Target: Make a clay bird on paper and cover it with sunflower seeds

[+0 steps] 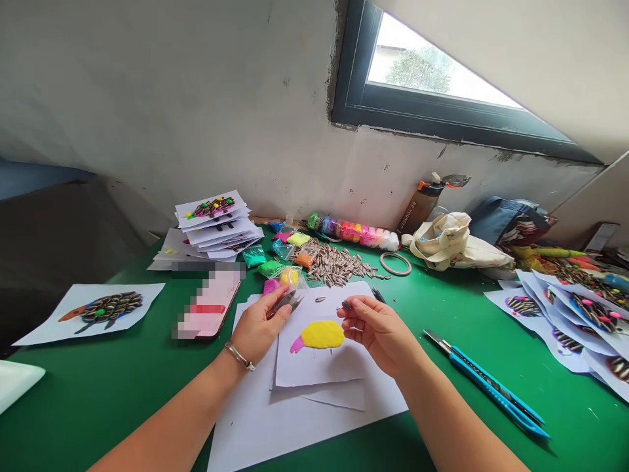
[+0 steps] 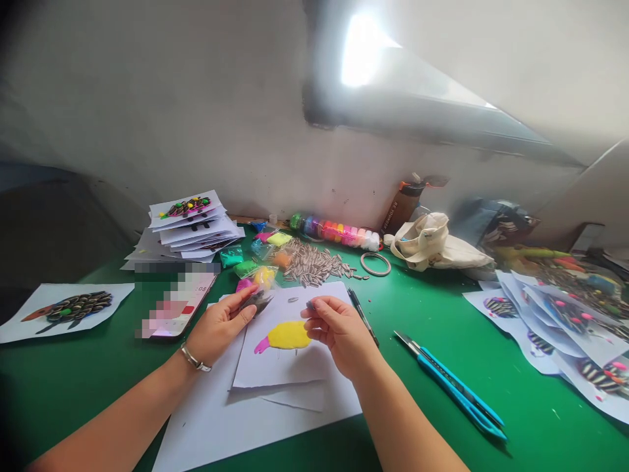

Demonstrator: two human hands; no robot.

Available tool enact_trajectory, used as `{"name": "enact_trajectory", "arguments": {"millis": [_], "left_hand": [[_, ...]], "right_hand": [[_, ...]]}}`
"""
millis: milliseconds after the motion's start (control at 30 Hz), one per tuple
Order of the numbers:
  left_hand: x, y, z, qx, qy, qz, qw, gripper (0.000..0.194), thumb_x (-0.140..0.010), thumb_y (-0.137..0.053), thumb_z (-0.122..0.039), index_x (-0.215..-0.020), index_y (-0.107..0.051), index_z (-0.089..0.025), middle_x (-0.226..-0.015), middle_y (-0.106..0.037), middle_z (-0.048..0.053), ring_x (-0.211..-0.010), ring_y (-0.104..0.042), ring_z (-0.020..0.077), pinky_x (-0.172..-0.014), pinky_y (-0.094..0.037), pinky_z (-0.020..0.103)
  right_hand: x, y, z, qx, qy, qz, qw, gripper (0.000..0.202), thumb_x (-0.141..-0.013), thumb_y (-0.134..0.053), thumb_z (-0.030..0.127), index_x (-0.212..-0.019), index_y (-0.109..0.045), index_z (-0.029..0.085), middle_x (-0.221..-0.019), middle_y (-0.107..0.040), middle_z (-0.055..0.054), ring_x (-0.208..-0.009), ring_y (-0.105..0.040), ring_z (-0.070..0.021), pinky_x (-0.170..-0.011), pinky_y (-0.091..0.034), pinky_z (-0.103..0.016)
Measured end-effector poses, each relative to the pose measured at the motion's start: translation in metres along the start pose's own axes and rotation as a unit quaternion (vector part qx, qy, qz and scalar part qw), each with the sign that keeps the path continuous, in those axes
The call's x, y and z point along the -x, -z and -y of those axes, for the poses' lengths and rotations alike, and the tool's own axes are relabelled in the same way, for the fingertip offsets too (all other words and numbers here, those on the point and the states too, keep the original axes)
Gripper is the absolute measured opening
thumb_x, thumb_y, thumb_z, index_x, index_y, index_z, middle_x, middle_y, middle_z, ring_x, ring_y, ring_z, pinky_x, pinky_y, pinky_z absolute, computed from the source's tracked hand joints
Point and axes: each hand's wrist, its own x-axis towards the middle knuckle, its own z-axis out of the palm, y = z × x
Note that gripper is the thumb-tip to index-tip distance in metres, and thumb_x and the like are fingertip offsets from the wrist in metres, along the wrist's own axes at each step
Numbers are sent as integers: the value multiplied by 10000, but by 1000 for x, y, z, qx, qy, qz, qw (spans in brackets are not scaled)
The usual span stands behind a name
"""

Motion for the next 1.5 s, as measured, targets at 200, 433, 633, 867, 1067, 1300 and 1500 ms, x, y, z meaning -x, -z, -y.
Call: {"name": "enact_trajectory", "arguments": {"millis": [200, 433, 633, 867, 1067, 1300, 1500], "left_hand": [[-5, -1, 12, -164, -91, -12, 982, 481, -792, -600, -329, -1257, -618, -209, -1269, -646, 49, -1156, -600, 250, -1032, -439, 345], [-9, -1, 21, -271, -205, -21, 940, 461, -804, -579, -358, -1213, -640, -155, -1243, -655, 112, -1158, -592, 280, -1032, -451, 429], [15, -6, -12, -138, -211, -46, 967, 385, -818, -631, -420, -1113, -699, -182, -1181, -685, 109, -1165, -580, 290, -1042, -438, 438], [28, -29, -56, 182, 92, 193, 960, 522, -683, -758, -549, -1029, -725, -160, -945, -734, 85, -867, -683, 233, -813, -571, 375], [25, -41, -54, 275, 146, 165, 936, 421, -601, -855, -440, -909, -753, -170, -851, -718, 49, -826, -653, 187, -812, -553, 353], [26, -48, -40, 294, 140, 137, 935, 412, -587, -863, -437, -870, -754, -157, -848, -730, 72, -821, -655, 195, -790, -536, 332], [26, -42, -33, 276, 156, 128, 940, 397, -544, -879, -442, -789, -755, -155, -756, -711, 41, -701, -627, 142, -716, -525, 273]], "right_hand": [[-1, 1, -2, 31, 26, 19, 999, 280, -698, -805, 338, -846, -638, 168, -788, -675, -25, -655, -566, -102, -678, -446, -249], [1, -4, -3, 101, 57, 7, 993, 233, -692, -790, 307, -810, -638, 177, -716, -617, 14, -666, -547, -108, -688, -425, -251], [7, -11, -8, 208, 120, 17, 971, 182, -794, -680, 358, -824, -662, 180, -731, -601, -1, -695, -538, -135, -676, -444, -276], [21, -25, -8, 355, 292, 30, 887, 110, -871, -586, 252, -850, -681, 202, -789, -640, -22, -729, -558, -145, -673, -450, -272], [23, -26, -7, 431, 357, 11, 829, 164, -880, -552, 159, -901, -706, 209, -802, -596, -30, -727, -562, -142, -656, -459, -266], [20, -25, -15, 437, 354, 5, 827, 196, -879, -514, 128, -979, -656, 218, -833, -659, -21, -736, -594, -137, -669, -480, -253], [16, -24, -21, 456, 323, 19, 829, 171, -874, -527, 122, -878, -664, 225, -798, -675, 1, -717, -595, -129, -669, -468, -245]]}}
